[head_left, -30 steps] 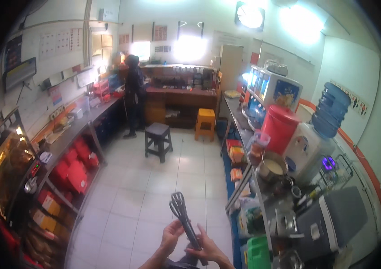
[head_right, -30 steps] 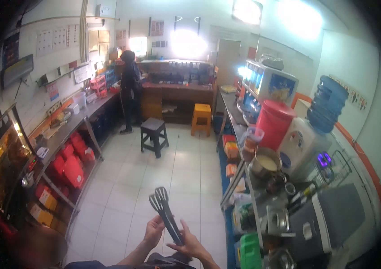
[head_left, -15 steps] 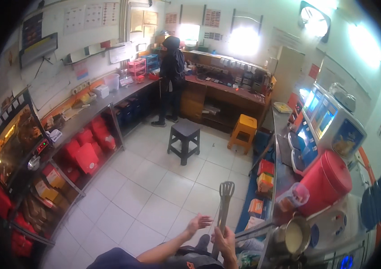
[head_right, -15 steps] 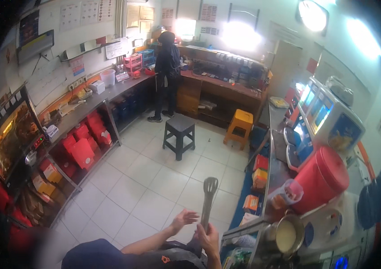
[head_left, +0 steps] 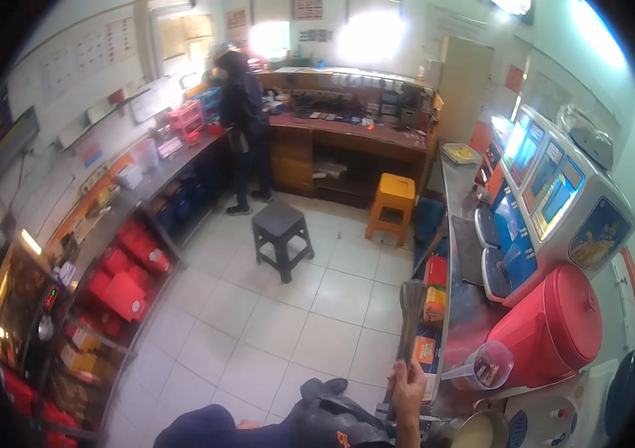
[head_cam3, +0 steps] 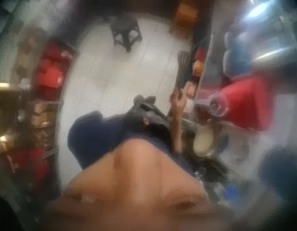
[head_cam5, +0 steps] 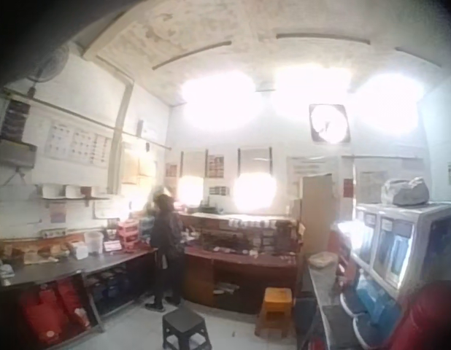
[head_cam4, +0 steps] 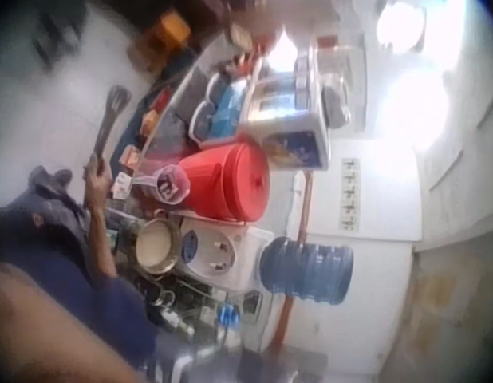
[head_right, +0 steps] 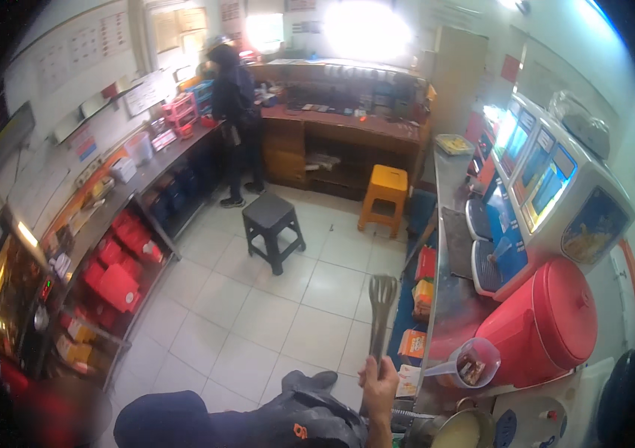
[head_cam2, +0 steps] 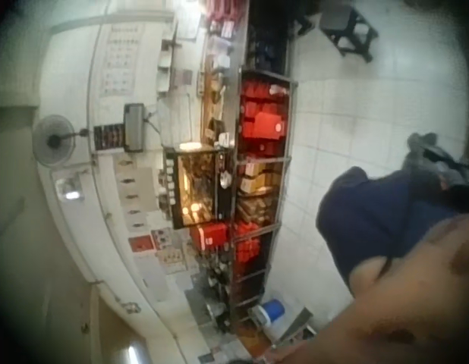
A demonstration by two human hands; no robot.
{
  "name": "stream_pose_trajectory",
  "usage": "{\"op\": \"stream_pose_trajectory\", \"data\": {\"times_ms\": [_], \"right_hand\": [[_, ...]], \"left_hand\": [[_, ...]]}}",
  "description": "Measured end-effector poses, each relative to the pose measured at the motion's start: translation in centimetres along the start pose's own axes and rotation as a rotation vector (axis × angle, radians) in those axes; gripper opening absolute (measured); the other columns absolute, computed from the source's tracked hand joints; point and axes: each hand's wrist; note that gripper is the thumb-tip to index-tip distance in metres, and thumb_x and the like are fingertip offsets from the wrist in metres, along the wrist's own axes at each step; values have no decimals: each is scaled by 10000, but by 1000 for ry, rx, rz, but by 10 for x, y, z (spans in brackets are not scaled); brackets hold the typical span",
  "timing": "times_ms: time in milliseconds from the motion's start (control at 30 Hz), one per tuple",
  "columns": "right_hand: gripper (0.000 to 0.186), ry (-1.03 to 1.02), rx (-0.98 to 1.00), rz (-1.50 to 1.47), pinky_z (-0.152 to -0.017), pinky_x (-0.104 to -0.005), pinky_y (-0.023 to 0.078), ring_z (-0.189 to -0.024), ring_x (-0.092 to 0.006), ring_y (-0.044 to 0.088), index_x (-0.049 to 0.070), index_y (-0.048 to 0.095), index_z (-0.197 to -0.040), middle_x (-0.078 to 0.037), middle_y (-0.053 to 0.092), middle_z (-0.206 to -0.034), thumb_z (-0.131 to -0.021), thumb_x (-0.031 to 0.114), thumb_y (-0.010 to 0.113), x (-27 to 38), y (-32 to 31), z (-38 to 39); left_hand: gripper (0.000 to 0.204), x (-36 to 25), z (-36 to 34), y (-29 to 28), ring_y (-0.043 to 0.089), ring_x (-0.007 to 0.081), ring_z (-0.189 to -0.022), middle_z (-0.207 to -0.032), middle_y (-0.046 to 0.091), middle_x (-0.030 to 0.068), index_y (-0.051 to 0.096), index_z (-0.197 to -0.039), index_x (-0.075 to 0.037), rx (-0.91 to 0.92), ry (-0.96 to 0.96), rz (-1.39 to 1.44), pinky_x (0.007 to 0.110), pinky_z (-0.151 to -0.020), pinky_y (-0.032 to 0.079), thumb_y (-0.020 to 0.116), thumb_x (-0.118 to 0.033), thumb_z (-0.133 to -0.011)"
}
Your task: The person dispenses water into a pot of flour from a water dispenser, retrieves metal tongs, and stirs the mixture in the pot using the tongs while adding more water.
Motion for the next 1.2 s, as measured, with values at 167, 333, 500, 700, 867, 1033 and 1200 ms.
{"op": "stream_pose_trajectory", "data": {"times_ms": [167, 333, 500, 700, 867, 1033, 1200], "right_hand": [[297, 138, -406, 326, -587, -290, 492, -644, -111, 624, -30, 670, -995, -52, 673, -748, -995, 267, 665, 5, -51, 2], [461, -380, -455, 584, -660, -304, 521, -687, -162, 623, 25, 659, -1256, -139, 677, -841, -901, 297, 772, 41, -62, -25], [564, 4, -541, 527, -741, -331, 548, -790, -220, 702, 37, 560, -1383, -157, 707, -894, -934, 332, 733, 65, -118, 55], [340, 91, -1134, 661, -635, -404, 528, -752, -336, 703, 41, 622, -1186, -185, 691, -866, -976, 305, 669, 26, -131, 210], [302, 284, -1139, 905, -648, -430, 547, -788, -377, 702, 55, 617, -1141, -186, 699, -885, -977, 306, 650, 72, -193, 274], [262, 548, -695, 1388, -609, -449, 555, -745, -357, 712, 65, 647, -1070, -153, 696, -795, -998, 306, 575, 100, -273, 249], [159, 640, -491, 1845, -617, -396, 565, -792, -251, 750, 85, 714, -963, -85, 746, -836, -953, 148, 569, 57, -351, 185]], "left_hand": [[441, -185, -12, 57, 653, 422, -1119, -1127, 699, 264, 727, -1116, -29, 175, 602, -478, 510, -935, 508, 558, -357, -875], [274, -474, -20, 100, 656, 207, -766, -865, 721, 97, 730, -1036, -63, 576, 1164, -628, 377, -690, 542, 530, -240, -977], [285, -663, 54, 190, 650, 180, -739, -903, 667, 51, 646, -1134, -29, 571, 1156, -244, 300, -616, 501, 598, -227, -935], [333, -552, 142, 254, 647, 159, -734, -951, 696, 79, 634, -1167, -2, 754, 1152, -512, 277, -569, 483, 582, -243, -943], [309, -349, 226, 282, 645, 164, -837, -1052, 688, 105, 624, -1218, -15, 953, 1030, -473, 280, -682, 514, 597, -198, -971], [333, -238, 363, 274, 609, 150, -800, -1050, 666, 97, 621, -1214, -12, 959, 1236, -124, 286, -714, 500, 592, -270, -1005], [499, -222, 464, 287, 642, 184, -800, -1141, 683, 165, 605, -1270, 12, 1110, 1241, -131, 322, -710, 514, 439, -415, -1073]]}}
Point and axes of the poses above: each hand's wrist, its own z-axis away from the middle knuckle, its own y-axis out of the palm, x = y × z
